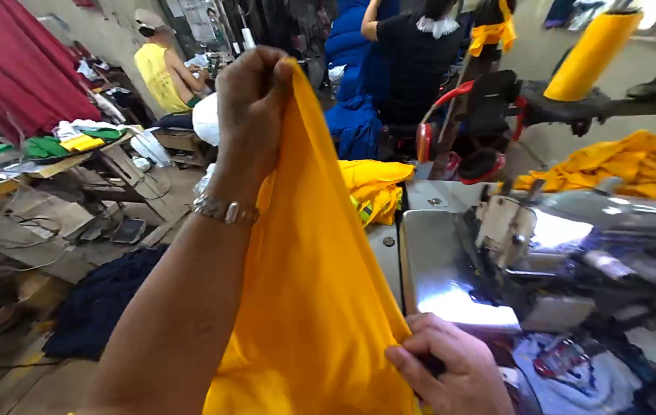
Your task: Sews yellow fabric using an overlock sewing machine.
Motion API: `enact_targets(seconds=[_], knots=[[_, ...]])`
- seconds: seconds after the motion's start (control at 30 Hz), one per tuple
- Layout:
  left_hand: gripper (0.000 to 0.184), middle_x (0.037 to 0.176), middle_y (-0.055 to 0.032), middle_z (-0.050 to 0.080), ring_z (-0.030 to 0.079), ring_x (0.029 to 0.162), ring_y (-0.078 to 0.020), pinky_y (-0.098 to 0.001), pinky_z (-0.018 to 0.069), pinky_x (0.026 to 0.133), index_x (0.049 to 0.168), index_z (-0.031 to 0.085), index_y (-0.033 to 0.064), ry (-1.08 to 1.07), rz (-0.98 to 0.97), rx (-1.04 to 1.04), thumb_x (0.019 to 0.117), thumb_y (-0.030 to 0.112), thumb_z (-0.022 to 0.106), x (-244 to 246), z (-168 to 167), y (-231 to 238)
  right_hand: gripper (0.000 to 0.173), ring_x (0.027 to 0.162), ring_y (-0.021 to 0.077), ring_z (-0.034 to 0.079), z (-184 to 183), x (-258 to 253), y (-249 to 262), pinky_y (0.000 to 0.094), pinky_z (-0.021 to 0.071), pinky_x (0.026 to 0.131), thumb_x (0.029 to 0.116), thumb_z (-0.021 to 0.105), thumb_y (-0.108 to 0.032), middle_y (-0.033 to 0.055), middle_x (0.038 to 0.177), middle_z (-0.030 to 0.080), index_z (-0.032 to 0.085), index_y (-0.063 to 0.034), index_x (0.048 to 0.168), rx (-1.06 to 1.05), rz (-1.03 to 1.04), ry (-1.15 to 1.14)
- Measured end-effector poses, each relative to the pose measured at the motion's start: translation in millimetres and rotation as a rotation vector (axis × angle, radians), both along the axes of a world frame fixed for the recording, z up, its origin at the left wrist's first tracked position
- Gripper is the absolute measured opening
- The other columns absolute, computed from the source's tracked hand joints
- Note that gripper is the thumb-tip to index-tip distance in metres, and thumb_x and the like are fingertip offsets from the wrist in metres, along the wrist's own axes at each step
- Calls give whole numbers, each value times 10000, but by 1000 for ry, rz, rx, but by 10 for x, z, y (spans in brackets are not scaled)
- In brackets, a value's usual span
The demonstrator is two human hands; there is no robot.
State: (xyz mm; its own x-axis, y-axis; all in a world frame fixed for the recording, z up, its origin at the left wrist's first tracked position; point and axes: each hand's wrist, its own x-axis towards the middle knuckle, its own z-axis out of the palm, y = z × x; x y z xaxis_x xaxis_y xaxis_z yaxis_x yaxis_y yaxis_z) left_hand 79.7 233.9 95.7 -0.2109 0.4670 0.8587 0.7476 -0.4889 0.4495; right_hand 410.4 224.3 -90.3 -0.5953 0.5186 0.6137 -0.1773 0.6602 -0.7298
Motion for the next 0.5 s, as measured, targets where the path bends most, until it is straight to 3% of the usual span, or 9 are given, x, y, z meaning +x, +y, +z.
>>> enact_targets(seconds=[0.07, 0.17, 0.23, 0.3, 0.37, 0.5], knots=[[100, 897, 80, 656, 647, 815, 8, -199, 565, 765, 1043, 620, 56, 8, -99, 77, 1050, 98, 530, 389, 121, 306, 240, 784, 10, 631, 171, 368, 0, 140, 538, 651, 919, 781, -231, 34, 847, 666, 695, -49, 789, -38, -27, 27], [167, 935, -12, 682, 646, 849, -27, -227, 556, 795, 1053, 653, -38, 68, -187, 118, 1039, 63, 520, 880, 37, 718, 201, 928, -16, 642, 177, 953, -17, 150, 553, 786, 937, 770, -236, -17, 953, 685, 673, -84, 848, -111, 2, 19], [198, 915, -91, 698, 657, 832, -83, -285, 564, 796, 1002, 679, -77, 50, -189, -15, 1023, 58, 535, 1132, -432, 945, 136, 925, 19, 665, -260, 1131, 8, 196, 583, 793, 912, 783, -166, -2, 966, 711, 734, -55, 851, -256, -54, 5], [203, 890, -95, 691, 648, 805, -112, -314, 557, 776, 998, 691, -54, -62, -201, -242, 1027, 107, 570, 1317, -1081, 1089, 78, 837, 39, 681, -752, 1212, 28, 214, 603, 734, 868, 792, -89, 17, 918, 718, 760, -26, 835, -404, -158, -31], [172, 836, -61, 676, 636, 752, -92, -290, 558, 728, 983, 692, -25, -217, -251, -360, 1018, 119, 603, 1380, -1468, 1147, 93, 828, 63, 680, -995, 1260, 56, 232, 601, 739, 866, 794, -84, 47, 903, 715, 763, 1, 845, -460, -198, -70], [95, 812, -24, 676, 638, 719, -62, -234, 558, 682, 964, 685, 3, -359, -347, -410, 999, 69, 625, 1403, -1405, 1010, 108, 770, 82, 701, -1082, 1236, 38, 274, 618, 718, 867, 769, -20, 46, 896, 729, 699, 26, 934, -582, -210, -42]])
